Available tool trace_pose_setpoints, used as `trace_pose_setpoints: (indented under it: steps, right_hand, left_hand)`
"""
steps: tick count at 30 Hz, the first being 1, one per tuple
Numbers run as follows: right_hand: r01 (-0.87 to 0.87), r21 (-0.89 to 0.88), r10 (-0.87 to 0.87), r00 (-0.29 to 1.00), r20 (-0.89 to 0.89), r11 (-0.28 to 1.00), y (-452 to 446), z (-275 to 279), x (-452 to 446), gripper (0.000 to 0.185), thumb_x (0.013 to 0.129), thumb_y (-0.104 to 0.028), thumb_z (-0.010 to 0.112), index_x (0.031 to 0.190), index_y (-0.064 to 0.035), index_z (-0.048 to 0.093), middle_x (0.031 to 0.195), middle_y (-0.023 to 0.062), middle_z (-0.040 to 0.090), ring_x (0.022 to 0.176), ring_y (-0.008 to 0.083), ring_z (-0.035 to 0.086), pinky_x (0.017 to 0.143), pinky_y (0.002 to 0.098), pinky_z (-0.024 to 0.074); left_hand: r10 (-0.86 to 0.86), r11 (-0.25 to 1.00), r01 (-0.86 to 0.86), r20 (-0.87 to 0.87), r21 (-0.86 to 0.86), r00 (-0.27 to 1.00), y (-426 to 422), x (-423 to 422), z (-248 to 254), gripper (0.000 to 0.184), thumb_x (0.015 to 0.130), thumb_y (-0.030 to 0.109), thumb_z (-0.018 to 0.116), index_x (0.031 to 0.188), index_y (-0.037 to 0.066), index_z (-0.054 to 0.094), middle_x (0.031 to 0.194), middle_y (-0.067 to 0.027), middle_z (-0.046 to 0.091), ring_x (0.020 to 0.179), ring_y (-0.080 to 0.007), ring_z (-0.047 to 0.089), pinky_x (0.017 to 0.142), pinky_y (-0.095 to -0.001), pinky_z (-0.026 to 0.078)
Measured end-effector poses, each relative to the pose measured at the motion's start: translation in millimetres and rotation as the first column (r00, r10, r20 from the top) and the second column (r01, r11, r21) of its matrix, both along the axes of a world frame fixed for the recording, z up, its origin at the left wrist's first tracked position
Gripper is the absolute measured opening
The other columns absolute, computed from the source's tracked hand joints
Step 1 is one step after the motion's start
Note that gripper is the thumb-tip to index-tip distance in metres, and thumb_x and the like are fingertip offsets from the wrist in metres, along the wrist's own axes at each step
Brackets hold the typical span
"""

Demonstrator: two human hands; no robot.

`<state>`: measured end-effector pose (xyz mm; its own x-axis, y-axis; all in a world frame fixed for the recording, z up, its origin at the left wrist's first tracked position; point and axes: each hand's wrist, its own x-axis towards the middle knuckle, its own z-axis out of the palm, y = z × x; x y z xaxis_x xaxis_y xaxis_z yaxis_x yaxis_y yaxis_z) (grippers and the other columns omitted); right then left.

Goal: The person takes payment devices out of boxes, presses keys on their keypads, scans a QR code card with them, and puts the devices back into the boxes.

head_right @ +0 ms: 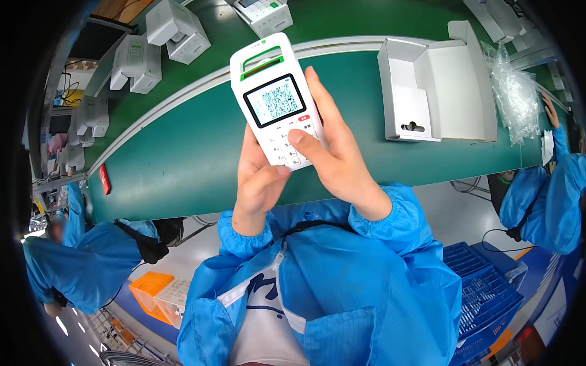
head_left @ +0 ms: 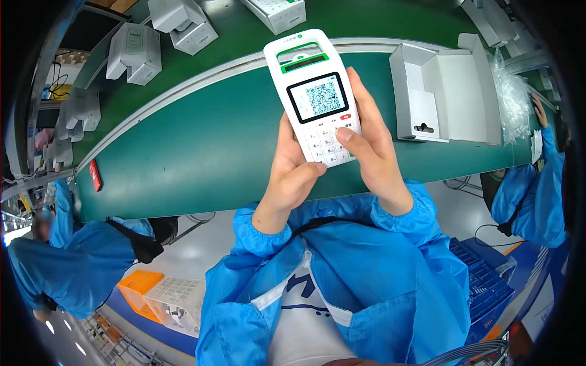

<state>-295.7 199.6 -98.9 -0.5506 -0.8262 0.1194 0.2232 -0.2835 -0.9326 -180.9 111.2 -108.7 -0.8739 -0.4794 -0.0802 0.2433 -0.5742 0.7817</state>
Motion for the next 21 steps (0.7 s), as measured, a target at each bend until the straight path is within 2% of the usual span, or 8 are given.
trace_pose_setpoints:
  steps: [6, 10, 13, 18, 21]
  right_hand:
    - [-0.006, -0.007, 0.007, 0.998, 0.058, 1.0, -0.9, -7.3, -1.5, 0.067, 0.094, -0.007, 0.048, 0.151, 0.0022, 0.013, 0.15, 0.0172, 0.031, 0.138, 0.0239, 0.032, 0.112, 0.0337, 0.0256]
    - [-0.006, -0.01, 0.007, 0.997, 0.077, 1.0, -0.5, -9.4, -2.6, 0.066, 0.094, -0.006, 0.047, 0.15, 0.0023, 0.013, 0.15, 0.0173, 0.031, 0.138, 0.0243, 0.031, 0.112, 0.0338, 0.0248]
    - [0.003, 0.046, -0.005, 0.999, 0.047, 0.999, -2.0, -7.2, -1.5, 0.069, 0.088, -0.01, 0.045, 0.15, 0.0006, 0.017, 0.153, 0.0166, 0.026, 0.141, 0.0255, 0.027, 0.115, 0.0362, 0.0203]
    - [0.0, 0.032, -0.002, 0.998, 0.059, 0.999, -1.3, -8.3, -2.7, 0.07, 0.087, -0.009, 0.045, 0.15, 0.0006, 0.016, 0.154, 0.0165, 0.025, 0.141, 0.0258, 0.027, 0.115, 0.0365, 0.0201]
    - [-0.014, 0.0, 0.014, 0.998, 0.057, 1.0, 1.5, -10.0, -5.1, 0.069, 0.089, -0.004, 0.045, 0.151, 0.0011, 0.013, 0.152, 0.0171, 0.027, 0.139, 0.0251, 0.029, 0.113, 0.0353, 0.024]
  left_hand:
    - [0.011, 1.0, -0.012, 0.04, 0.023, 0.999, -1.6, -0.9, -6.8, 0.097, 0.063, -0.008, 0.045, 0.15, 0.007, 0.006, 0.144, -0.0158, 0.036, 0.136, -0.0312, 0.037, 0.11, -0.0462, 0.035]
    - [-0.001, 1.0, 0.001, -0.039, 0.012, 0.999, -1.3, -1.7, -11.2, 0.099, 0.063, -0.006, 0.049, 0.15, 0.008, 0.006, 0.144, -0.0161, 0.036, 0.136, -0.0321, 0.037, 0.11, -0.0474, 0.035]
    - [0.01, 1.0, -0.01, -0.01, -0.013, 1.0, -0.6, -2.8, -8.7, 0.1, 0.061, -0.005, 0.05, 0.15, 0.008, 0.006, 0.144, -0.0163, 0.036, 0.137, -0.0329, 0.036, 0.11, -0.0481, 0.034]
    - [-0.011, 1.0, 0.01, -0.036, -0.016, 0.999, -2.6, -3.8, -11.8, 0.097, 0.065, -0.008, 0.05, 0.149, 0.008, 0.006, 0.144, -0.0168, 0.036, 0.136, -0.0326, 0.037, 0.109, -0.0478, 0.035]
    - [0.015, 0.989, -0.01, 0.039, -0.148, 0.999, 0.9, -7.0, -12.3, 0.092, 0.07, -0.011, 0.049, 0.149, 0.007, 0.005, 0.142, -0.0165, 0.037, 0.135, -0.0312, 0.038, 0.108, -0.0466, 0.037]
